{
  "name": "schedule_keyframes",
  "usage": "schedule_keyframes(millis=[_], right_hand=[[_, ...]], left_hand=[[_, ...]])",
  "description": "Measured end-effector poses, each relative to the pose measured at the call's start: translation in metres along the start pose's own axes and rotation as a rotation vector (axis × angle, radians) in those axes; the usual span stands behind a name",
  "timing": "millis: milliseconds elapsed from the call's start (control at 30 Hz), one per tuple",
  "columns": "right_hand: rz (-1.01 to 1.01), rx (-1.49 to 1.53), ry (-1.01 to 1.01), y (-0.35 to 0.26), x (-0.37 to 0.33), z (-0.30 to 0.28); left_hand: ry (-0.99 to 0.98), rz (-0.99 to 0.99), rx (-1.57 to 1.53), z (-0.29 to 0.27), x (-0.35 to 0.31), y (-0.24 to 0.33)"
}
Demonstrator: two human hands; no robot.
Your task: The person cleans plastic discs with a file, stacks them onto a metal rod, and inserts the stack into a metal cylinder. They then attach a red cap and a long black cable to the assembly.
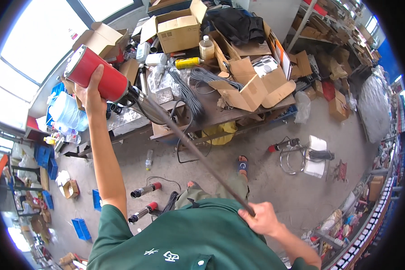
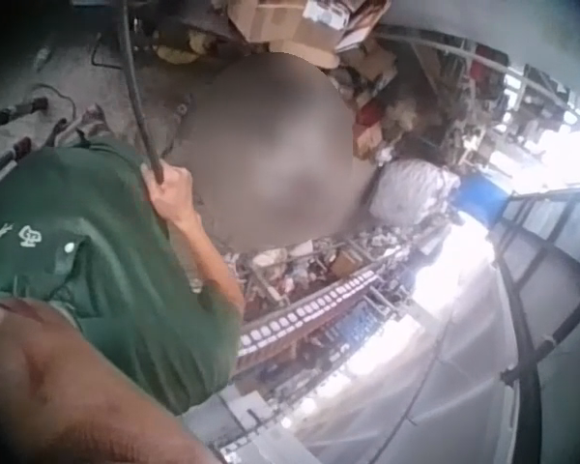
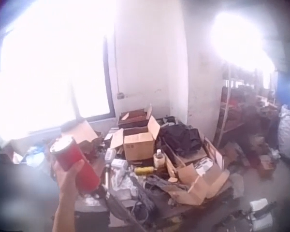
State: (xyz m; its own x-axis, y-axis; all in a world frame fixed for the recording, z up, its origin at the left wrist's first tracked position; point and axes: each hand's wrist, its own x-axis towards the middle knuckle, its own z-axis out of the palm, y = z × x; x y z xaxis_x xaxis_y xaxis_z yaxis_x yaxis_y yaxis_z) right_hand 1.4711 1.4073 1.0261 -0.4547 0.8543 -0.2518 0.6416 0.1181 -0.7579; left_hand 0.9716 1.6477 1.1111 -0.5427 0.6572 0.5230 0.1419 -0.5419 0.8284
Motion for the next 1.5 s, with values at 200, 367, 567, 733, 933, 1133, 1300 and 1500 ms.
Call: schedule_keyframes(millis=[200,367,567,733,933,1133,1300,1500], right_hand=[[-0.151,-0.066,-0.244,0.018,0.132,-0.126],[-0.324,-0.304,-0.477,0.037,0.231,-0.245],[-0.147,-0.174,-0.753,-0.014,0.324,-0.307],[0.055,-0.084,-0.792,0.006,0.344,-0.245],[0.100,-0.005,-0.886,0.007,0.380,-0.201],[0.253,0.120,-1.327,0.028,0.414,-0.165],[0.194,0.274,-1.549,0.026,0.409,-0.160],[0.130,0.436,-1.512,0.032,0.396,-0.147]], left_hand=[[-0.058,-0.013,0.003,0.011,-0.015,0.017],[-0.070,-0.011,0.021,0.032,-0.024,0.023],[-0.026,-0.082,0.058,0.034,-0.014,0.027],[-0.009,-0.033,0.026,0.024,-0.014,0.008],[0.011,-0.010,0.001,0.022,-0.019,0.007],[0.372,0.107,0.254,0.024,-0.050,-0.003],[0.528,0.204,0.528,0.052,-0.049,-0.009],[0.432,0.221,0.584,0.042,-0.051,0.003]])
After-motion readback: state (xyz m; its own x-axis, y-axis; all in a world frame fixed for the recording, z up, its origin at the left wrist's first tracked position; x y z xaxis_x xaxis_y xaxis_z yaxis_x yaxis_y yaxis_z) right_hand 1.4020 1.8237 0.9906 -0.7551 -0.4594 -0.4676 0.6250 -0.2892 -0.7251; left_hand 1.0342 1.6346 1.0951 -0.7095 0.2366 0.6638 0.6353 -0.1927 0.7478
